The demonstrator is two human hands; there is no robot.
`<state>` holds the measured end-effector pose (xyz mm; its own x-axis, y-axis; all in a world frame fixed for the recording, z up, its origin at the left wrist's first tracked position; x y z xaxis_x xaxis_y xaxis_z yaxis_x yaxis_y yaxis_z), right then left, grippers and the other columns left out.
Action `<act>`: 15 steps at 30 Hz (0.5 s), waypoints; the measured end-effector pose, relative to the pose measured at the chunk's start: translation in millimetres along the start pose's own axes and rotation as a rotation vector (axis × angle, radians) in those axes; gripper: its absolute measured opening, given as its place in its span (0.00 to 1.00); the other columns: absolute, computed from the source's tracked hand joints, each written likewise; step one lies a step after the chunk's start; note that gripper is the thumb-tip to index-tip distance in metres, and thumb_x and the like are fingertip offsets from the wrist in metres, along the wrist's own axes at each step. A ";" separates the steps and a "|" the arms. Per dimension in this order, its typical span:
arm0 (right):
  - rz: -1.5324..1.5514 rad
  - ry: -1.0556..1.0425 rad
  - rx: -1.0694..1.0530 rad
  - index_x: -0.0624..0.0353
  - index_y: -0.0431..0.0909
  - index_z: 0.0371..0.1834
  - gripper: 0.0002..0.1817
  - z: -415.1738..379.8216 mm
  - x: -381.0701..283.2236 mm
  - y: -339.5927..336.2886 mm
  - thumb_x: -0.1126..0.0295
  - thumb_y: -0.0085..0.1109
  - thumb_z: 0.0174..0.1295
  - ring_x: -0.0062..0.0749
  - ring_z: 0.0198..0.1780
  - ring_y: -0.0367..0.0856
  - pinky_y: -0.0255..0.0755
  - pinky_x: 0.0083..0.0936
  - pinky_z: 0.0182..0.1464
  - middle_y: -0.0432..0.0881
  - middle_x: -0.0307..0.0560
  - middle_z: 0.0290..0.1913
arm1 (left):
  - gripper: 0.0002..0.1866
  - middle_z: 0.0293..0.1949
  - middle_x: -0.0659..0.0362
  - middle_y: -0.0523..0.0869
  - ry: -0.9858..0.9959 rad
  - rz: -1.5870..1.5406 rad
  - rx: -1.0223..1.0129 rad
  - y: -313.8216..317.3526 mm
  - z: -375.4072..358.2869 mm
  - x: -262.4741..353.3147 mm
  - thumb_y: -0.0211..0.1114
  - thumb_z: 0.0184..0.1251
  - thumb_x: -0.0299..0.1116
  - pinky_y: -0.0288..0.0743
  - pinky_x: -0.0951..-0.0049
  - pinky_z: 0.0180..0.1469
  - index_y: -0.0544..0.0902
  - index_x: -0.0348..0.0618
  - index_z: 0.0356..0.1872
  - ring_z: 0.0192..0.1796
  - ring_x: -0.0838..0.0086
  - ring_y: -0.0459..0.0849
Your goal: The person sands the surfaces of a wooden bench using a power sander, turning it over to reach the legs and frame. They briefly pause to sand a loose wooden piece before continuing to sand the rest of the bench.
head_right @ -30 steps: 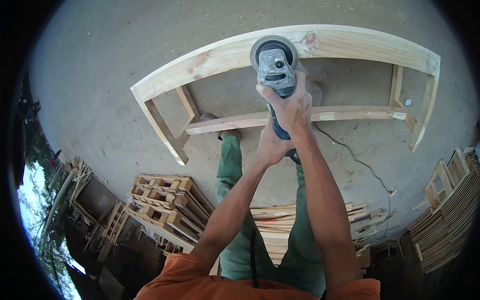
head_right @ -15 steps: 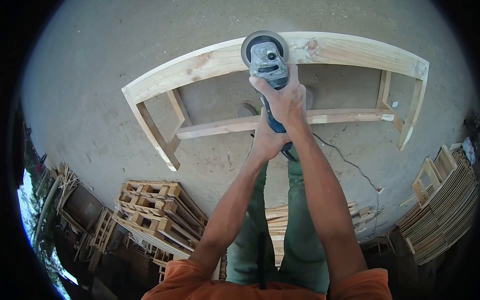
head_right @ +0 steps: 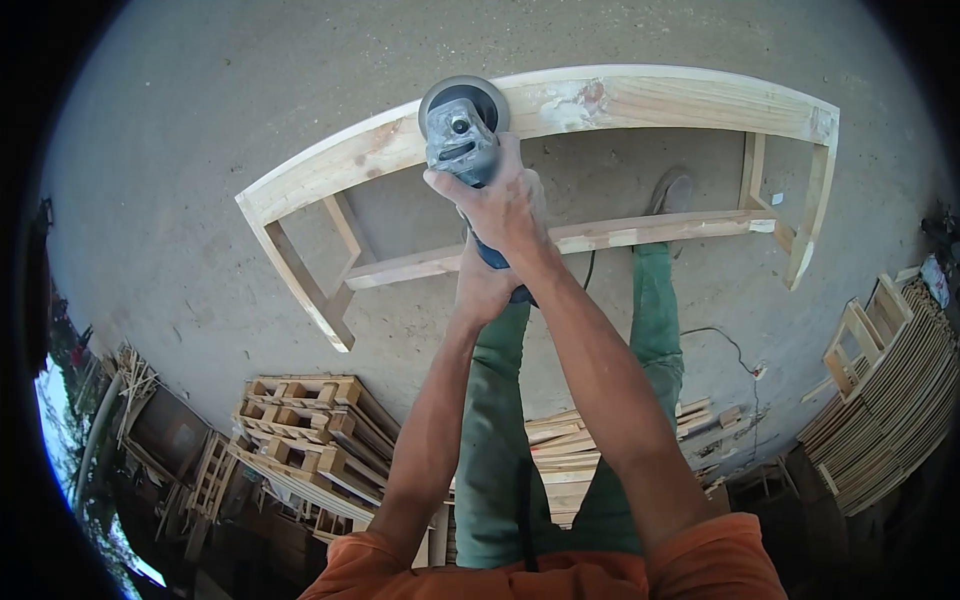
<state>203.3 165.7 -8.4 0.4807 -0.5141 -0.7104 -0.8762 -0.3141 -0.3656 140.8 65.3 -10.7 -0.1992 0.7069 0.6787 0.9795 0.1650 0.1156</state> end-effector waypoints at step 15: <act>0.093 0.042 0.210 0.66 0.73 0.58 0.40 -4.1 55.1 -113.3 0.46 0.78 0.53 0.48 0.45 0.90 0.82 0.40 0.51 0.88 0.59 0.44 | 0.47 0.57 0.49 0.84 -0.142 0.194 -0.118 106.5 0.3 -18.9 0.85 0.49 0.44 0.78 0.65 0.60 0.68 0.38 0.68 0.56 0.63 0.85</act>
<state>329.2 169.7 -3.7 0.3948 -0.5670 -0.7230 -0.9028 -0.0931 -0.4199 248.9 69.8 -11.5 -0.0018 0.8082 0.5889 0.9949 -0.0581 0.0829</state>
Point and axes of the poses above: each hand's wrist, its own z-axis towards the middle knuckle, its own y-axis out of the palm, x = y × z, the point moved 2 cm from there along z, towards the middle knuckle
